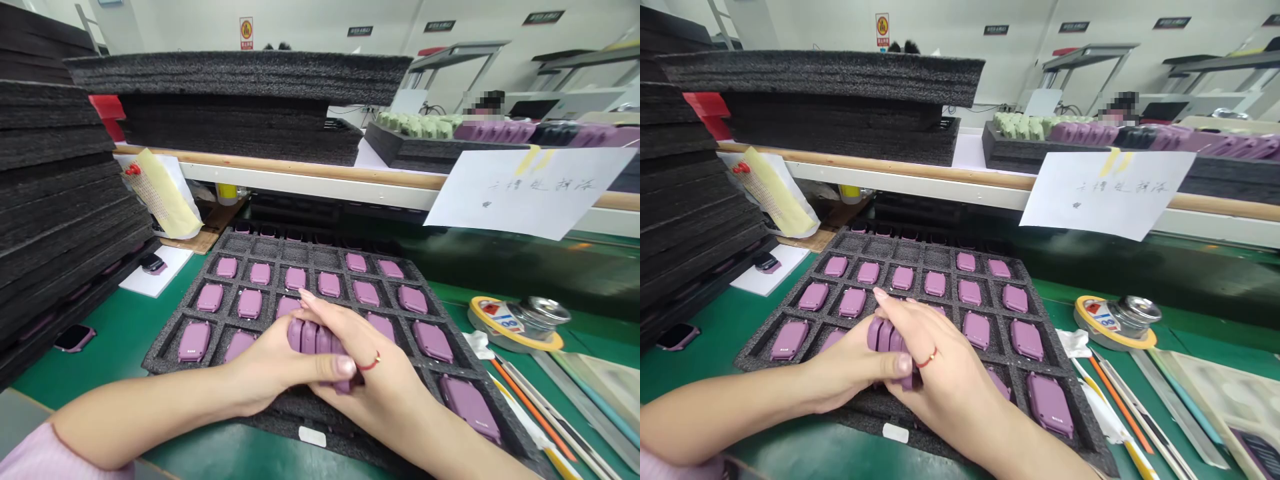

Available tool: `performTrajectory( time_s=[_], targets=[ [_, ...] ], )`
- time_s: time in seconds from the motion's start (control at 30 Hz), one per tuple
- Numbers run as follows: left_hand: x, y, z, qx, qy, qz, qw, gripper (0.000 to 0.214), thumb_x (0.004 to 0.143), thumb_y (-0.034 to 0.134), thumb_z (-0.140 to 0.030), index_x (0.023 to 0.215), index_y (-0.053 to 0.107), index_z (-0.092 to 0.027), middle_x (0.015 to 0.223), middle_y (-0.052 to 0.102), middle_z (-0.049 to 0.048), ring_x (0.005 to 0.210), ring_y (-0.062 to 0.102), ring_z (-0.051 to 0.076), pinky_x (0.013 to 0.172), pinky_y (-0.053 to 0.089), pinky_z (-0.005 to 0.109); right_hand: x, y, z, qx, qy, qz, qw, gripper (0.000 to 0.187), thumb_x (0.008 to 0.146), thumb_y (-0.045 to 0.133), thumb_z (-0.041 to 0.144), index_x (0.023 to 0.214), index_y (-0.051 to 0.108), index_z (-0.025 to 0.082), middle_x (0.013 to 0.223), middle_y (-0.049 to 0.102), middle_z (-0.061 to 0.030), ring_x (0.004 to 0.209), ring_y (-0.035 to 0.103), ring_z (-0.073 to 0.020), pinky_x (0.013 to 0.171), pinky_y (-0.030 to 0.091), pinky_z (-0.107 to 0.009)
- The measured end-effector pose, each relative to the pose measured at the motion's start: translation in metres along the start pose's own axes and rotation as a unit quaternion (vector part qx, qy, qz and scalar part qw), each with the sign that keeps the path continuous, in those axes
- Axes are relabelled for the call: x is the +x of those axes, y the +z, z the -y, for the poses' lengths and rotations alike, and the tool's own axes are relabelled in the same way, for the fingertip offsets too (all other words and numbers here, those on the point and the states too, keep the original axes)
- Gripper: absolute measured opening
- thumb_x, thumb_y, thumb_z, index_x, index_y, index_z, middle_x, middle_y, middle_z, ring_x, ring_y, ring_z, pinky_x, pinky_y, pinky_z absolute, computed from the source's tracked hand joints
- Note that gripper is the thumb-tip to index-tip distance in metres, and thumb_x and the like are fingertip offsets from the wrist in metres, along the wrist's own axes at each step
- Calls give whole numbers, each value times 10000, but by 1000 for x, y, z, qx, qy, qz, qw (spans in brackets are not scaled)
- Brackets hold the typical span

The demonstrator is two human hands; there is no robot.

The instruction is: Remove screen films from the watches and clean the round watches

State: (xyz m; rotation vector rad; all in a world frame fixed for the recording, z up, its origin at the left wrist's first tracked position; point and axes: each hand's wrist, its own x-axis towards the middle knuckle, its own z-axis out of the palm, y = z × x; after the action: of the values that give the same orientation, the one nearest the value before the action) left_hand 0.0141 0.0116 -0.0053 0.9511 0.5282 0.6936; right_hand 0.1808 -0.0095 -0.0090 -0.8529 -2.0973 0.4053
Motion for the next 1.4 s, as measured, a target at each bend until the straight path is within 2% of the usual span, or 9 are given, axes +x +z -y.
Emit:
performTrajectory(
  time_s=[0.1,0.27,0.43,0.63,0.7,0.8,0.87,1.2,1.4],
  targets=[
    [1,0,0,-120,-63,-29,990,381,780,806,-387,1064,714,-149,973,747,102,862,724,222,855,548,367,4,-11,-1,60,59,-4,996,741,782,809,224,1423,447,308,1276,679,-65,1163,674,-244,986,587,-388],
    [-2,0,-4,-182,-63,-38,980,329,780,813,-364,990,762,-117,1033,747,106,956,702,195,877,550,294,13,-27,1,114,101,-29,988,192,774,817,292,827,640,240,1133,751,-68,1053,723,-261,829,633,-347],
    [-3,-2,-3,-196,-72,-19,978,302,803,803,-354,1001,751,-131,988,756,88,922,722,186,866,552,291,14,-25,2,92,79,-96,988,80,861,734,289,793,713,254,992,786,-60,984,738,-269,855,622,-429],
    [-3,-7,-1,-180,-59,47,981,360,827,768,-427,1056,748,-151,1146,733,121,954,731,190,652,499,177,8,-25,5,106,62,-302,945,122,917,671,205,831,696,288,882,746,-18,757,735,-197,697,650,-351],
    [-4,-9,-1,-198,-51,65,977,357,825,770,-424,1055,748,-152,1067,750,111,930,732,179,598,466,150,7,-24,6,145,49,-265,952,105,893,717,255,987,693,294,1035,736,-31,938,739,-212,844,647,-360],
    [-5,-9,-3,-217,-65,88,970,423,777,809,-449,1030,756,-115,933,764,123,811,726,148,553,439,122,6,-21,5,135,43,-119,983,568,747,858,357,1252,604,298,1293,647,-71,1227,627,-273,1062,542,-434],
    [-5,-8,-5,-221,-75,98,967,458,740,836,-457,1013,762,-97,884,763,132,730,709,123,523,423,104,6,-19,5,90,46,-75,992,596,736,865,349,1262,592,293,1307,632,-81,1261,595,-286,1075,522,-461],
    [-2,-6,-2,-236,-55,100,965,453,757,817,-467,989,770,-81,866,741,104,612,649,68,470,403,85,8,-15,5,54,-6,-85,995,425,804,807,290,1178,604,274,1160,701,-70,1140,662,-245,942,595,-380],
    [-3,-8,-1,-251,-47,104,961,432,798,785,-471,1027,747,-106,938,755,109,800,737,153,531,468,113,5,-16,4,111,8,-78,991,650,845,764,323,1420,466,270,1406,582,-113,1313,563,-287,1097,508,-466]
  ],
)
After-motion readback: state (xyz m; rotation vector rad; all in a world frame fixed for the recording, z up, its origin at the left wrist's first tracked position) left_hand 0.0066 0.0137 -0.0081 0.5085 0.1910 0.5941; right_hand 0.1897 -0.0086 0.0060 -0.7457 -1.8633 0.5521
